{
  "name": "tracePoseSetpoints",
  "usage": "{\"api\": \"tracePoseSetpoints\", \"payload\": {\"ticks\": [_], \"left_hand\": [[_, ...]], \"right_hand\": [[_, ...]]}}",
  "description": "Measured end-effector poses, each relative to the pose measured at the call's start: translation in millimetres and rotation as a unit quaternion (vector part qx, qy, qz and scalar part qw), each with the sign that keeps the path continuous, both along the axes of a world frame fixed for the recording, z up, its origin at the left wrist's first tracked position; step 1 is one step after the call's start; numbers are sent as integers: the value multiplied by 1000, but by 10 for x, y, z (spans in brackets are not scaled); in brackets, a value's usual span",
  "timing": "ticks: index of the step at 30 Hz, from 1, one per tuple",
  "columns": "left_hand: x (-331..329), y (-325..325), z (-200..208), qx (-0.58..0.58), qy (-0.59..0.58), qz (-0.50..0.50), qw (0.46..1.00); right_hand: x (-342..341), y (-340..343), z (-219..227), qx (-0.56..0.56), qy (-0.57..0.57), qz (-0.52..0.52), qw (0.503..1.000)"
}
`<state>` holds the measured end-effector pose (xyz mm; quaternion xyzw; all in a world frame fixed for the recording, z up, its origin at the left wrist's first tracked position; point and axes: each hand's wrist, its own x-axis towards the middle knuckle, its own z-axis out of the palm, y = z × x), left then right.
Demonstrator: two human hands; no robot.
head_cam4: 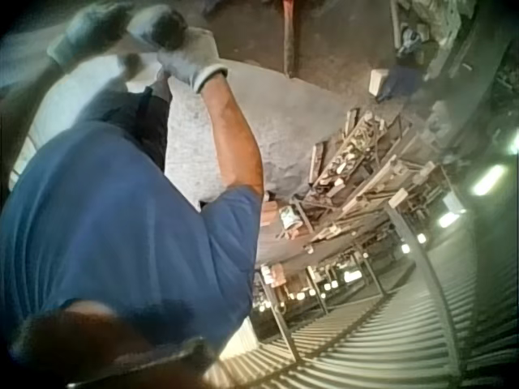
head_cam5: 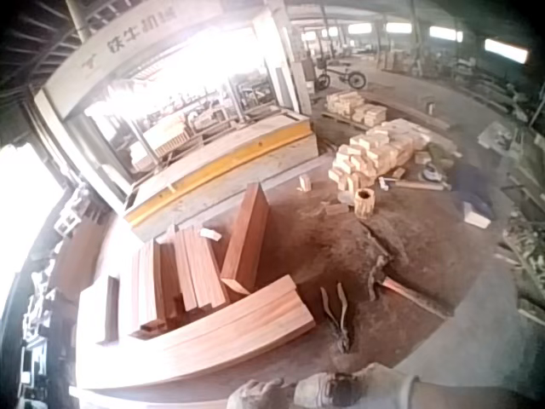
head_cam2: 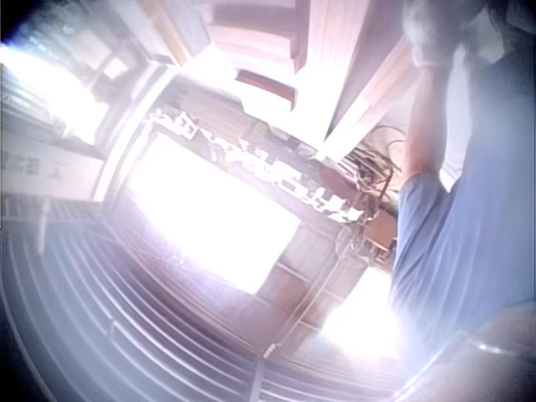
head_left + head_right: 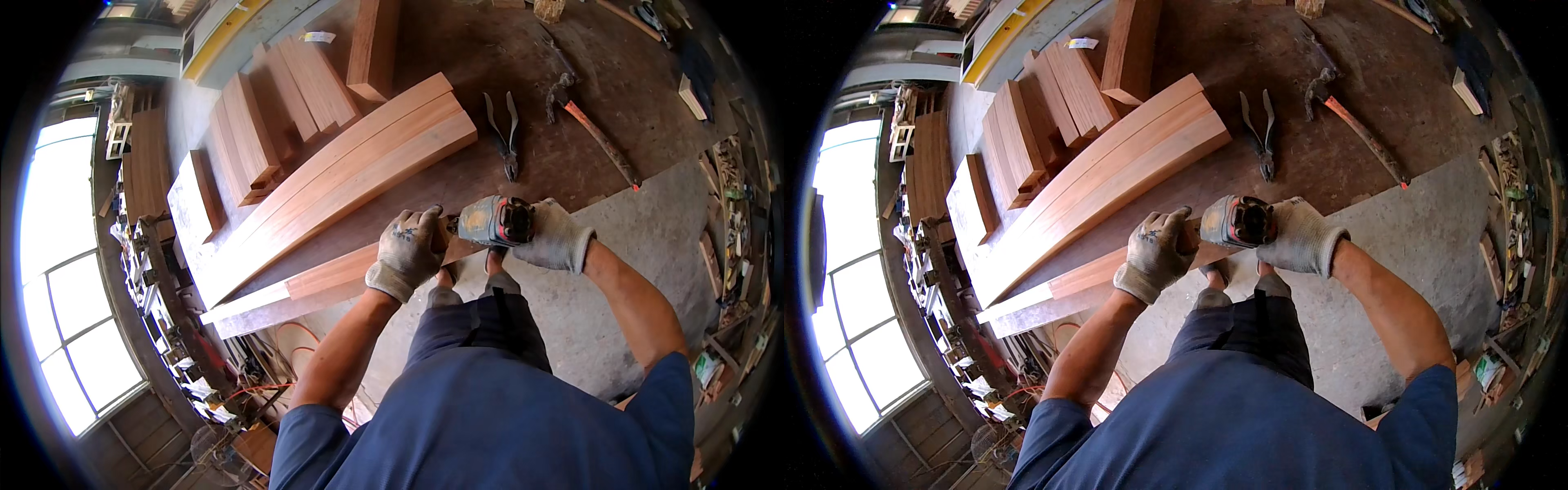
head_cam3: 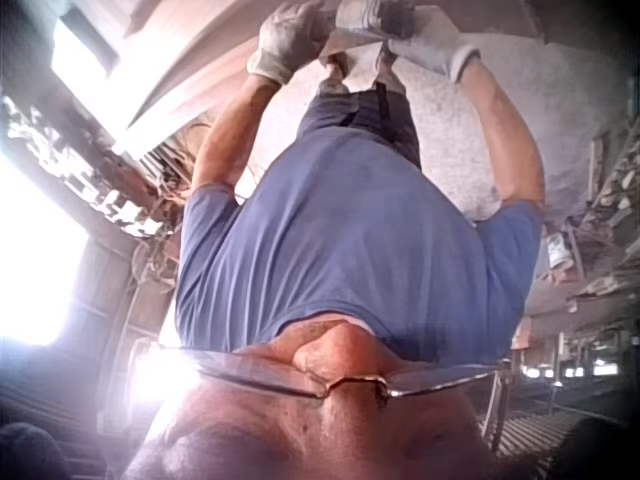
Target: The person uses a nail gun to fasten wooden planks together on a workbench. They then carry the assembled pieces to a clamping rack and place them among other clamped boards.
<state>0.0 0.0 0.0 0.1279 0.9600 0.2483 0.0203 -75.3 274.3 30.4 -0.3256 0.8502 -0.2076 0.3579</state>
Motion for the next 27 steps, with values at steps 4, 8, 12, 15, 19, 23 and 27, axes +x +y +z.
{"api": "tracePoseSetpoints", "payload": {"ticks": [4,8,12,15,19,23,27], "left_hand": [[-4,-21,8,-3,2,-2,1000],[-30,-30,-37,-4,26,-15,1000],[-39,-19,-14,-15,1,-18,1000],[-28,-34,-45,-16,-11,-12,1000],[-32,-37,-2,-44,-30,5,999],[60,-127,-43,-65,-85,4,994],[214,-497,38,-78,-47,31,995]], "right_hand": [[1,-12,-2,-14,1,-13,1000],[-15,10,-35,-22,14,7,1000],[30,108,-56,-61,56,-11,996],[16,152,14,-78,20,-62,995],[-10,111,167,-172,-54,-146,973],[-52,-35,352,-260,-167,-208,928],[-65,-263,478,-216,-179,-219,935]]}}
